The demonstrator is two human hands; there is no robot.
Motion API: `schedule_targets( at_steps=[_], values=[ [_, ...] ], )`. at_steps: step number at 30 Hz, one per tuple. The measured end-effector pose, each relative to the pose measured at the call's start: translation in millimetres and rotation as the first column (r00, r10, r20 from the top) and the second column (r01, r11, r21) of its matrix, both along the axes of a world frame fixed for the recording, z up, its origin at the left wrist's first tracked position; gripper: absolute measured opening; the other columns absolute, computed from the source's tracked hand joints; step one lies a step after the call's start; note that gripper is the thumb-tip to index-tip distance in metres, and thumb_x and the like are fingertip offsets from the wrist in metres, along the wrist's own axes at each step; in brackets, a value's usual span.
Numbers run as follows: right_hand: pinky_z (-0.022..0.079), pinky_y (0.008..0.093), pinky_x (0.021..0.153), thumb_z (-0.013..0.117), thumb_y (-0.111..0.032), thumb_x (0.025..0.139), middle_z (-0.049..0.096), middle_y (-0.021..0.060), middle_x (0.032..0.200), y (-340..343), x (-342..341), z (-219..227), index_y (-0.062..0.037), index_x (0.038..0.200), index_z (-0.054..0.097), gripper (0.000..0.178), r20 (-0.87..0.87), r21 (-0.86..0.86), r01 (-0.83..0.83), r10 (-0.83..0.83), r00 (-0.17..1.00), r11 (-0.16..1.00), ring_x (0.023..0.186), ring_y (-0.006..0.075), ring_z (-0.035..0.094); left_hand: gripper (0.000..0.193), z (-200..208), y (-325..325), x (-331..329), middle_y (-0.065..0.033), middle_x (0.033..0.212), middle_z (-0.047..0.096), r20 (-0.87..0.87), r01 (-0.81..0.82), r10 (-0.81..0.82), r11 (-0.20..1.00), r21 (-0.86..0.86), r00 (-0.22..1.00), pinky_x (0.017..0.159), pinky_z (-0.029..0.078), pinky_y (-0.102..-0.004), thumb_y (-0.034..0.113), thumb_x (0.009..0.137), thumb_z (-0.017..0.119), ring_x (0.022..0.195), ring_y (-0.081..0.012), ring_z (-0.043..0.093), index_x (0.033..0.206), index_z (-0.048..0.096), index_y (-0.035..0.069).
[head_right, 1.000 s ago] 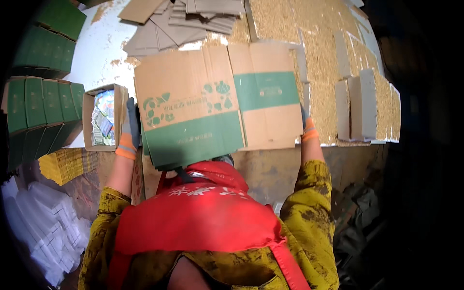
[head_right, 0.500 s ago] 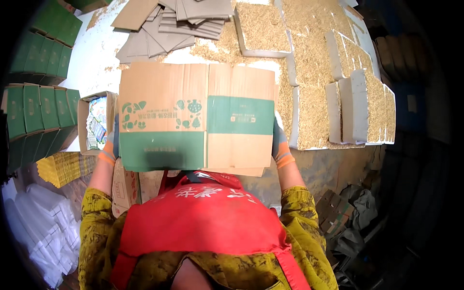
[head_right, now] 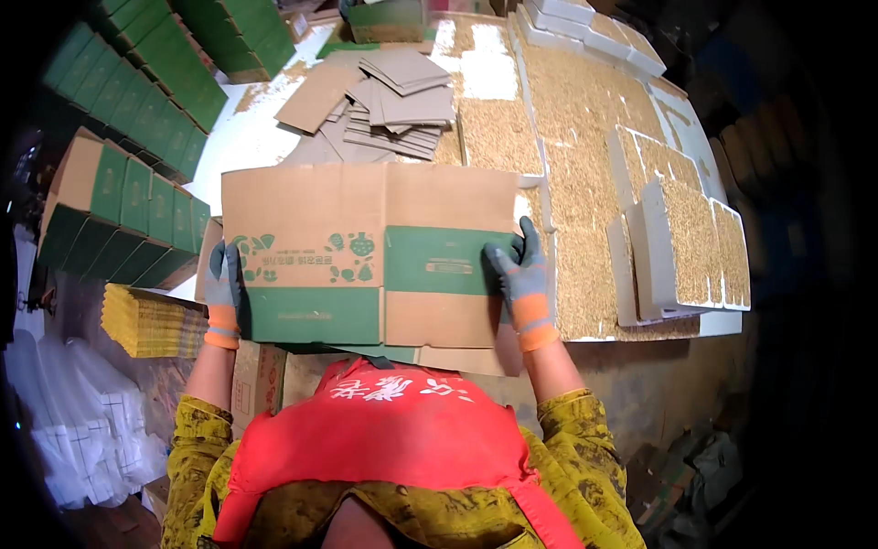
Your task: The person folds a cardboard box, places a foam tray filled with grain inside, adds a packet, and seals the box with a cardboard insert before stacking it.
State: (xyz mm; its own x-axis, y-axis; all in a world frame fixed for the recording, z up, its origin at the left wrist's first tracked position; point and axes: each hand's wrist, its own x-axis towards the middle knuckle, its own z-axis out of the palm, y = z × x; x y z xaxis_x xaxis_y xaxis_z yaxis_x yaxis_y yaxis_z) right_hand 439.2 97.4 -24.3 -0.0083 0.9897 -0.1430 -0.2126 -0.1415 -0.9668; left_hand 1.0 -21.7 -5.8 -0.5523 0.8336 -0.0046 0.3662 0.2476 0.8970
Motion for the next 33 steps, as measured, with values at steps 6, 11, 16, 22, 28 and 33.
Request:
schedule_targets(
  at_steps=[6,11,16,22,28,33],
  values=[
    [0.048,0.0281,0.092,0.065,-0.011,0.091,0.066,0.0060,0.111,11.7,37.6,54.4,0.0006,0.123,0.057,0.034,-0.005,0.276,-0.159,0.167,0.986,0.948,0.102,0.0138,0.061,0.049,105.8,0.0,7.8,-0.0156,0.142,0.046,-0.513,0.165,0.180,0.815,0.556,0.839,0.106,0.037,-0.0379,0.026,0.099,0.052,0.129,-0.0283,0.045,0.140,0.045,-0.001],
    [0.045,0.0310,0.098,0.072,-0.013,0.087,0.063,0.0096,0.122,-2.0,62.8,61.3,0.0004,0.131,0.053,0.050,0.230,0.145,-0.248,0.211,0.950,0.958,0.110,0.0171,0.059,0.028,181.5,-5.2,44.4,-0.0156,0.111,0.068,-0.712,0.501,-0.473,0.843,-0.194,0.519,0.089,0.049,-0.0355,0.009,0.092,0.056,0.102,-0.0280,0.064,0.117,0.065,0.001],
    [0.031,0.0449,0.112,0.077,-0.028,0.078,0.045,0.0185,0.144,-58.8,-17.5,168.6,-0.0060,0.143,0.044,0.076,0.546,0.838,-0.319,-0.650,0.529,0.443,0.132,0.0365,0.044,0.032,216.5,14.9,18.2,-0.0054,0.100,0.072,-0.058,0.710,-0.835,0.501,-0.495,0.548,0.083,0.050,-0.0279,0.018,0.092,0.060,0.089,-0.0101,0.061,0.115,0.066,-0.004],
    [0.025,0.0529,0.113,0.066,-0.051,0.082,0.043,0.0170,0.146,-69.8,-100.0,159.4,-0.0100,0.143,0.045,0.076,0.780,0.582,-0.651,-0.559,0.280,0.487,0.135,0.0393,0.037,0.046,210.4,45.3,16.2,-0.0065,0.104,0.070,0.099,0.781,-0.929,0.237,-0.578,0.356,0.084,0.049,-0.0268,0.037,0.094,0.062,0.092,-0.0118,0.061,0.121,0.065,0.000],
    [0.026,0.0566,0.111,0.076,-0.038,0.076,0.049,0.0152,0.141,-121.4,-76.0,149.5,-0.0149,0.123,0.062,0.054,0.825,0.546,-0.654,-0.474,0.309,0.524,0.132,0.0443,0.038,0.035,194.0,34.4,17.1,-0.0091,0.095,0.070,-0.267,0.814,-0.869,0.487,-0.317,0.416,0.077,0.049,-0.0296,0.031,0.095,0.059,0.080,-0.0137,0.058,0.117,0.065,0.004],
    [0.030,0.0539,0.111,0.082,-0.020,0.069,0.051,0.0170,0.139,-137.0,-48.9,165.3,-0.0107,0.078,0.069,0.019,0.700,0.688,-0.506,-0.294,0.651,0.520,0.137,0.0454,0.035,0.024,238.8,12.6,18.0,-0.0031,0.082,0.057,-0.213,0.601,-0.617,0.787,-0.142,0.758,0.059,0.047,-0.0245,0.015,0.086,0.063,0.071,-0.0063,0.052,0.102,0.053,0.001]
  ],
)
